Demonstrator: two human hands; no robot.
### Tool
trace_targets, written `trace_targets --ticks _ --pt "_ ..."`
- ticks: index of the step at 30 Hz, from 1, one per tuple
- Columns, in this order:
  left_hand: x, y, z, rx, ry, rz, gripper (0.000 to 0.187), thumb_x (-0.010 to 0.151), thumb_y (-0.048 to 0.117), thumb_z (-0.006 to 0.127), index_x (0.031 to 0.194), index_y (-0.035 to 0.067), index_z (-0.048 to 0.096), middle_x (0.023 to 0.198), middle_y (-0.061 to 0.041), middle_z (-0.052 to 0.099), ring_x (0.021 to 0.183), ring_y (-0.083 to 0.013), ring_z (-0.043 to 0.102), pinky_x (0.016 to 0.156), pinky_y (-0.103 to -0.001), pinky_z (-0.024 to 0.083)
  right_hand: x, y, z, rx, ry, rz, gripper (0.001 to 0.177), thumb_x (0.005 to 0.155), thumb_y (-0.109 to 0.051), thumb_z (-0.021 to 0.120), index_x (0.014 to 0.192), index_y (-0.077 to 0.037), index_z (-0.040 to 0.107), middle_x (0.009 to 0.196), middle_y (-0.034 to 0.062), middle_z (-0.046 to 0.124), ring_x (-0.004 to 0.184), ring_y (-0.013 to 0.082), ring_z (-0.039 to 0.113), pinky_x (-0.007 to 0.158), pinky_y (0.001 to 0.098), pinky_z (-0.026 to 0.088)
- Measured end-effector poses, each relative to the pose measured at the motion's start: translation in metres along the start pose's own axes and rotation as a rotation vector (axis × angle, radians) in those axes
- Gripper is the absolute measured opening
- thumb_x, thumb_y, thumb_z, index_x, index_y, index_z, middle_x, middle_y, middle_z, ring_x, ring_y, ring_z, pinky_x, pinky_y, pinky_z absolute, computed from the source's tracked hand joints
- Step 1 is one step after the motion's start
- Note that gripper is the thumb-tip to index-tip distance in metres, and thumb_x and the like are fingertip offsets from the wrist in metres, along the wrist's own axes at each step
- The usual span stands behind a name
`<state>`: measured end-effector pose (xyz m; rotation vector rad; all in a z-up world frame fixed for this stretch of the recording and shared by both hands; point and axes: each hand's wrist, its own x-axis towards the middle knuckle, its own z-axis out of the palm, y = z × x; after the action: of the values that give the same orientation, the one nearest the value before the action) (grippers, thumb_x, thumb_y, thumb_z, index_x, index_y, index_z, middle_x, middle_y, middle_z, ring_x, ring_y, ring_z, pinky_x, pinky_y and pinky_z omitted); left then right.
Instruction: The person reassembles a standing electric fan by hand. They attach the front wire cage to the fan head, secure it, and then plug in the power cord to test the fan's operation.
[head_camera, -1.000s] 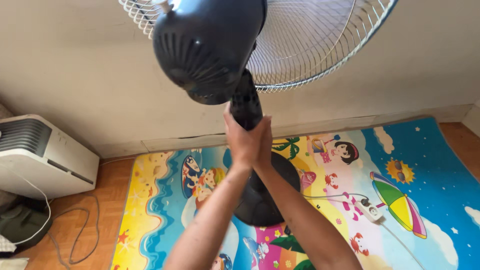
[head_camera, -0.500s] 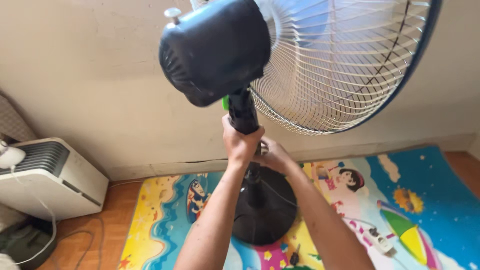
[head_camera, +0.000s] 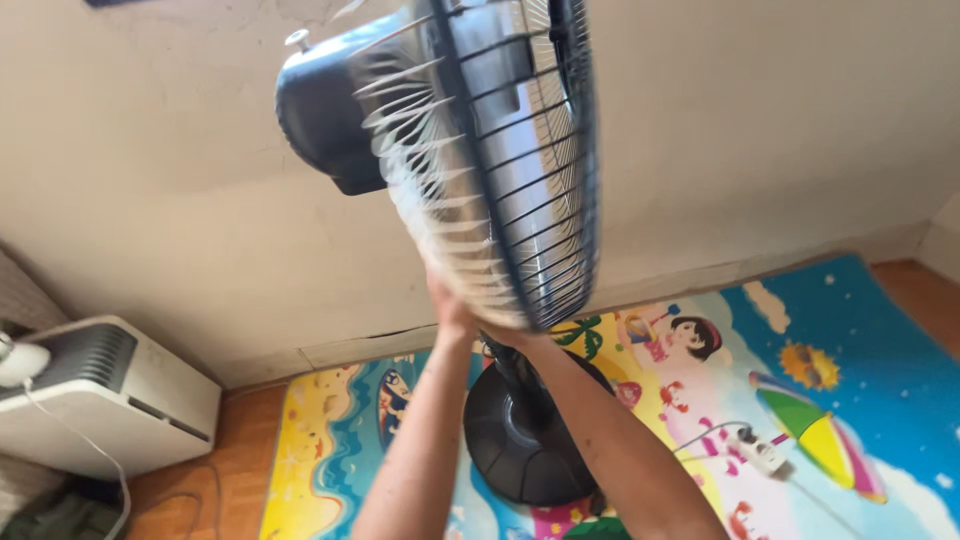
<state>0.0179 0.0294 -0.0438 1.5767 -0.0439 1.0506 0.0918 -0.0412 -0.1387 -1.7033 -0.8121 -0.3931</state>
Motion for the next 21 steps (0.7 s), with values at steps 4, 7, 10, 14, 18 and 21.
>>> trace_targets --ticks 4,7,10,14,18,21 --pt "-0.028 -0.043 0.018 0.147 -0.047 0.072 0.052 0.078 0.011 0.079 0.123 0.002 0.055 0.112 -0.013 0.068 0.102 -0.0254 0.067 0.090 -0.037 0.055 0.002 -0.007 0.028 0.014 0.146 0.018 0.052 0.078 -0.025 0.079 0.124 -0.005 0.063 0.115 0.0151 0.070 0.109 0.0294 0.065 0.095 0.0455 0.053" --pt "-0.032 -0.078 0.019 0.225 -0.070 0.131 0.051 0.078 0.012 0.078 0.123 0.003 0.056 0.113 -0.014 0.068 0.103 -0.0264 0.067 0.090 -0.038 0.055 -0.010 -0.001 0.036 -0.006 0.147 0.037 0.048 0.080 -0.027 0.077 0.122 -0.005 0.065 0.115 0.0152 0.070 0.109 0.0312 0.065 0.095 0.0473 0.053" --pt "-0.021 -0.104 0.014 0.290 -0.091 0.187 0.049 0.079 0.012 0.077 0.123 0.004 0.057 0.113 -0.014 0.068 0.103 -0.0274 0.066 0.091 -0.039 0.054 -0.006 0.018 0.021 -0.116 0.018 0.051 0.044 0.082 -0.029 0.074 0.119 -0.006 0.067 0.115 0.0154 0.070 0.110 0.0330 0.065 0.095 0.0491 0.052" --pt "0.002 -0.123 -0.001 0.362 -0.110 0.245 0.047 0.080 0.014 0.076 0.123 0.005 0.058 0.114 -0.015 0.068 0.104 -0.0288 0.066 0.091 -0.040 0.054 0.007 0.048 -0.010 -0.293 -0.293 0.055 0.040 0.085 -0.032 0.070 0.116 -0.007 0.069 0.115 0.0157 0.071 0.110 0.0354 0.065 0.096 0.0515 0.052" --pt "0.026 -0.134 -0.004 0.398 -0.107 0.318 0.046 0.081 0.015 0.075 0.123 0.006 0.059 0.115 -0.016 0.068 0.105 -0.0301 0.065 0.092 -0.041 0.054 0.012 0.062 -0.021 -0.399 -0.404 -0.018 0.037 0.088 -0.035 0.067 0.113 -0.008 0.071 0.115 0.0159 0.071 0.110 0.0378 0.065 0.096 0.0539 0.051" --pt "0.036 -0.139 -0.011 0.434 -0.092 0.359 0.044 0.082 0.016 0.074 0.123 0.007 0.060 0.115 -0.016 0.068 0.105 -0.0312 0.065 0.092 -0.041 0.053 0.008 0.060 -0.006 -0.481 -0.347 -0.122 0.036 0.091 -0.037 0.064 0.111 -0.009 0.073 0.115 0.0161 0.072 0.110 0.0396 0.065 0.096 0.0557 0.051"
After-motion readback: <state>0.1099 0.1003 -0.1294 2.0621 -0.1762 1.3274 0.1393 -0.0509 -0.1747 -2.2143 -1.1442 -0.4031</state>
